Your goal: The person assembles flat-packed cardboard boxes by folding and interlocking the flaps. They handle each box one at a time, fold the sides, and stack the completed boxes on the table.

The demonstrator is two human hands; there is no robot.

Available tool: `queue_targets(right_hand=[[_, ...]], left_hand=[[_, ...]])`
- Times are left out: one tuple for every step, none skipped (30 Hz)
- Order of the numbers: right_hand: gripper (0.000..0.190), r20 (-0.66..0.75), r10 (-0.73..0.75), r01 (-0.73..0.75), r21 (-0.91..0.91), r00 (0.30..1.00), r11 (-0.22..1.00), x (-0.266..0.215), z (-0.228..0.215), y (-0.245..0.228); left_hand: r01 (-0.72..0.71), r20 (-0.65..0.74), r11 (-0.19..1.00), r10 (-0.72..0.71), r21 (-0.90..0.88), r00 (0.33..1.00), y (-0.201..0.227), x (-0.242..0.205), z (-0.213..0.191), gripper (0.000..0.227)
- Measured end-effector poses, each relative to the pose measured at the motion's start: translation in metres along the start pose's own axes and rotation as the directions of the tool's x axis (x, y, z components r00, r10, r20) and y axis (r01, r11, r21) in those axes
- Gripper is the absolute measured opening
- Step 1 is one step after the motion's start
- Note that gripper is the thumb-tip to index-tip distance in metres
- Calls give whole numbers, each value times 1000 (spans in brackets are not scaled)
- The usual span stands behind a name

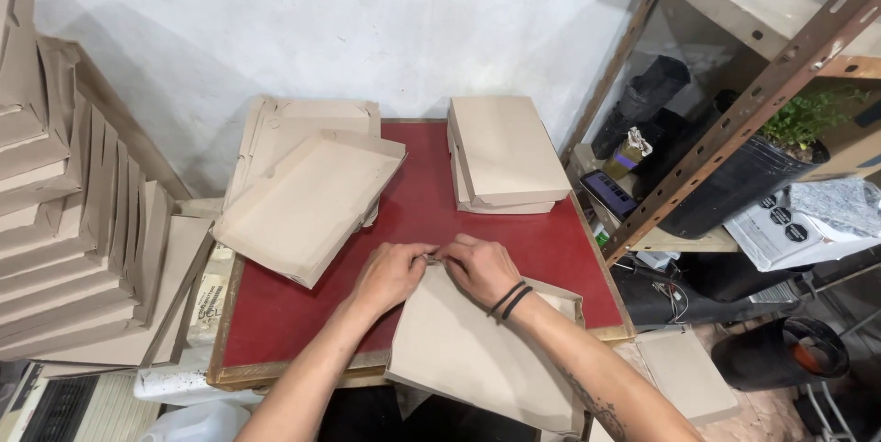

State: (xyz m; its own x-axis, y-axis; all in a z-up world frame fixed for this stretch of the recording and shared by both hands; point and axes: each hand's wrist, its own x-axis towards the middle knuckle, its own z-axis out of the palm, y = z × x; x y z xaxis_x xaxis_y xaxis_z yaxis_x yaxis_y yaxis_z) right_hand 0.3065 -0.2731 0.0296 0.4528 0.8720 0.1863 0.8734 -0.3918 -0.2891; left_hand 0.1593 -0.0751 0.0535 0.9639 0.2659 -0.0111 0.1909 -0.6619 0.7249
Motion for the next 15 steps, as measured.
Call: queue_targets(right_hand=[[19, 0, 0, 0, -2, 1000, 1000, 0, -2, -4], [15, -10, -13, 12, -41, 1000, 999, -1, -3, -8], [12, -21, -25, 23, -80, 999, 997, -2, -5, -12], [12, -20, -24, 22, -81, 1000, 996, -2, -5, -10], [11, -29, -25, 23, -90, 999, 996, -2, -5, -9], [9, -37, -27, 23, -100, 999, 995, -3, -5, -7], [9, -39, -27, 23, -101, 999, 995, -2, -6, -9], [9, -39, -57, 51, -133, 998, 990, -1, -7, -11], [9, -33, -85, 78, -163, 996, 984, -3, -6, -14], [9, -31, -83, 77, -162, 996, 984, -4, -4, -13], [8, -42, -75, 68, -153, 996, 986, -4, -5, -12], [8, -53, -67, 59, -143, 996, 988, -3, -5, -10], [8, -55, -67, 58, -144, 996, 988, -6, -9, -12], [9, -59, -47, 39, -132, 997, 991, -8, -12, -14], [12, -61, -29, 22, -118, 998, 993, -10, -14, -17]], left_hand=[[-1, -1, 1000, 1, -1, 1000, -6, 4, 4, 45], [11, -15, 1000, -11, 14, 1000, -13, 9, 8, 45], [24, -29, 999, -23, 30, 999, -19, 13, 12, 46], [23, -28, 999, -22, 28, 999, -18, 13, 13, 46], [21, -37, 997, -19, 71, 999, -17, 13, 14, 44], [20, -45, 993, -15, 113, 999, -16, 14, 16, 43], [17, -46, 993, -12, 113, 999, -8, 11, 12, 43], [-6, -38, 983, 13, 182, 999, 1, 9, 9, 42], [-26, -26, 968, 34, 248, 999, 8, 4, 8, 41], [-25, -25, 969, 32, 246, 999, 9, 2, 8, 41], [-17, -25, 967, 25, 256, 999, 10, 1, 7, 41], [-9, -26, 964, 17, 265, 1000, 12, 1, 6, 41], [-11, -27, 964, 19, 266, 999, 8, 2, 6, 41], [1, -31, 971, 7, 238, 999, 5, 4, 7, 42], [15, -36, 978, -8, 210, 999, 0, 5, 7, 43]])
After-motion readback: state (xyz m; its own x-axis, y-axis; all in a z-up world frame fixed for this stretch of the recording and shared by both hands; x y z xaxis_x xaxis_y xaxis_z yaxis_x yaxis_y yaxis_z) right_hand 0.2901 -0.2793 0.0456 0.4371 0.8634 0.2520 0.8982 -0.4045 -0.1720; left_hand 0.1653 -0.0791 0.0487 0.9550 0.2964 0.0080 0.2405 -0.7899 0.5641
